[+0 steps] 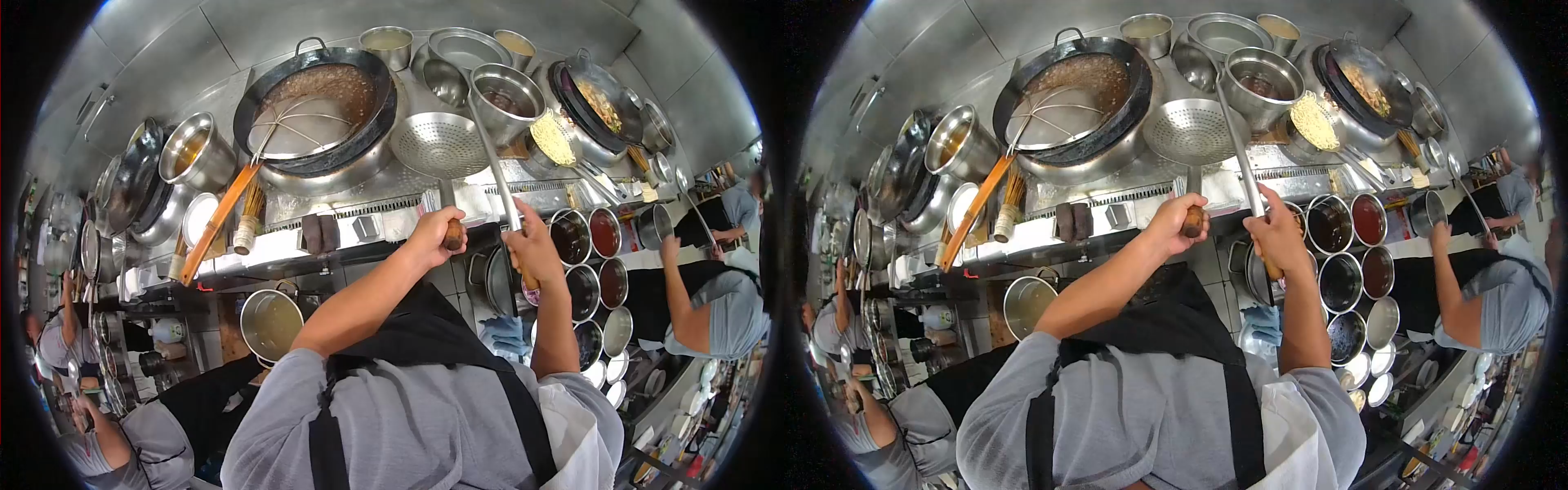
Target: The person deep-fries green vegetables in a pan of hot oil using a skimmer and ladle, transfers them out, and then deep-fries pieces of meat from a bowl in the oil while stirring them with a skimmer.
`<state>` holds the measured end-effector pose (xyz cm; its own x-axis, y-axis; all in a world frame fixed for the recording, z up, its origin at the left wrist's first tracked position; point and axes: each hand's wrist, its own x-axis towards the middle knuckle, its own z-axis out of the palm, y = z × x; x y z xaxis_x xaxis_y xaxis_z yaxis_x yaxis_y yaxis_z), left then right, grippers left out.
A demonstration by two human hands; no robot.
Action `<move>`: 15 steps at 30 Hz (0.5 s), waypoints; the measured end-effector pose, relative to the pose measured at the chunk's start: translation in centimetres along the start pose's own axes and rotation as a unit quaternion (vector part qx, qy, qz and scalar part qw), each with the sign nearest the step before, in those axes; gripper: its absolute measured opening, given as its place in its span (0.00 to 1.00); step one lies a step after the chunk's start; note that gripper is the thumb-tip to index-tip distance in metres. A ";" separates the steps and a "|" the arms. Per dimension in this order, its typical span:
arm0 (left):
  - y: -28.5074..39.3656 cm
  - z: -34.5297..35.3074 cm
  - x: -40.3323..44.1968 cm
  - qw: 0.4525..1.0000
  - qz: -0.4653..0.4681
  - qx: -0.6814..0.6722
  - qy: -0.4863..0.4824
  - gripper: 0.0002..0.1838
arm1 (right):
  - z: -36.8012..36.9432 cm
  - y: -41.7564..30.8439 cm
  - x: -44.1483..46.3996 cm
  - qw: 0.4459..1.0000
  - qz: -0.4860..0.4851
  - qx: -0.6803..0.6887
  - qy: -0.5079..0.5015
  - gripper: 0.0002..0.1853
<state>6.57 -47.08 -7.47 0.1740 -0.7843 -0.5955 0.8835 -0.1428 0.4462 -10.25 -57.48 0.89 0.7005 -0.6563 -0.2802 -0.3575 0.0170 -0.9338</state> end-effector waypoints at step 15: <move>2.3 -7.4 -6.4 0.700 0.373 0.609 0.007 0.35 | 4.7 11.2 -1.1 0.881 -0.012 -0.469 0.065 0.41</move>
<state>10.70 -37.89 -7.54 0.4015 -0.9100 0.1031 -0.4796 -0.1130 0.8702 -12.07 -53.00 -10.31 0.6604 -0.7295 -0.1781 -0.7390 -0.5891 -0.3269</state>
